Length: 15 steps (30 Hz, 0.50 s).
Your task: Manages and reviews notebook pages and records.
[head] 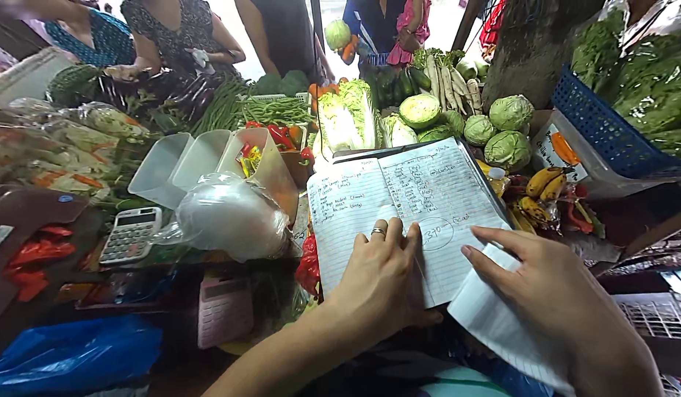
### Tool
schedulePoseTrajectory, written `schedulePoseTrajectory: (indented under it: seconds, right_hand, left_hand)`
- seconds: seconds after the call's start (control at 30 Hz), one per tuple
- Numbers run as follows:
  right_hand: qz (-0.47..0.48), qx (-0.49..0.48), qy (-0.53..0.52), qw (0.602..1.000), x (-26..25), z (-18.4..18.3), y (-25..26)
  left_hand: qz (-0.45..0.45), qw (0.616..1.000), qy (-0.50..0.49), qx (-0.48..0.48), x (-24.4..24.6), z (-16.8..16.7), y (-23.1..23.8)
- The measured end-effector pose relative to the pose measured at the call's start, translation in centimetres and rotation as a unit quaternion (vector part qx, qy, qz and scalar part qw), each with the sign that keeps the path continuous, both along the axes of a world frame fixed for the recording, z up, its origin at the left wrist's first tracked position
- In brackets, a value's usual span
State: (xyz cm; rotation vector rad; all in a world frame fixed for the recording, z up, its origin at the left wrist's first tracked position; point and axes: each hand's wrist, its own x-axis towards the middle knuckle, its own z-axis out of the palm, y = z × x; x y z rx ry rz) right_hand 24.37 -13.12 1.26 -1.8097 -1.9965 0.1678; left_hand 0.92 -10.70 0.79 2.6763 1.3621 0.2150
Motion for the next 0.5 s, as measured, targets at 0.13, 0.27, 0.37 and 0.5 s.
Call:
schedulePoseTrajectory:
  seconds: [0.13,0.27,0.37,0.5]
  right_hand:
    - [-0.087,0.072,-0.004,0.994,-1.8,-0.8,-4.0]
    - [-0.124,0.075,-0.028,0.989,-2.4,-1.1,-5.1]
    - [-0.115,0.041,-0.026,0.992,-2.4,-1.4,-5.1]
    - [-0.092,0.023,-0.045,0.995,-2.6,-2.1,-4.8]
  left_hand:
    - [0.001,1.000,0.000,0.019,0.1,-0.3,-0.3]
    - [0.006,1.000,-0.005,0.014,0.1,-0.4,-0.2]
    - [0.010,1.000,-0.002,0.015,0.1,-0.5,-0.2]
    - [0.012,1.000,-0.006,0.020,0.1,-0.6,-0.4]
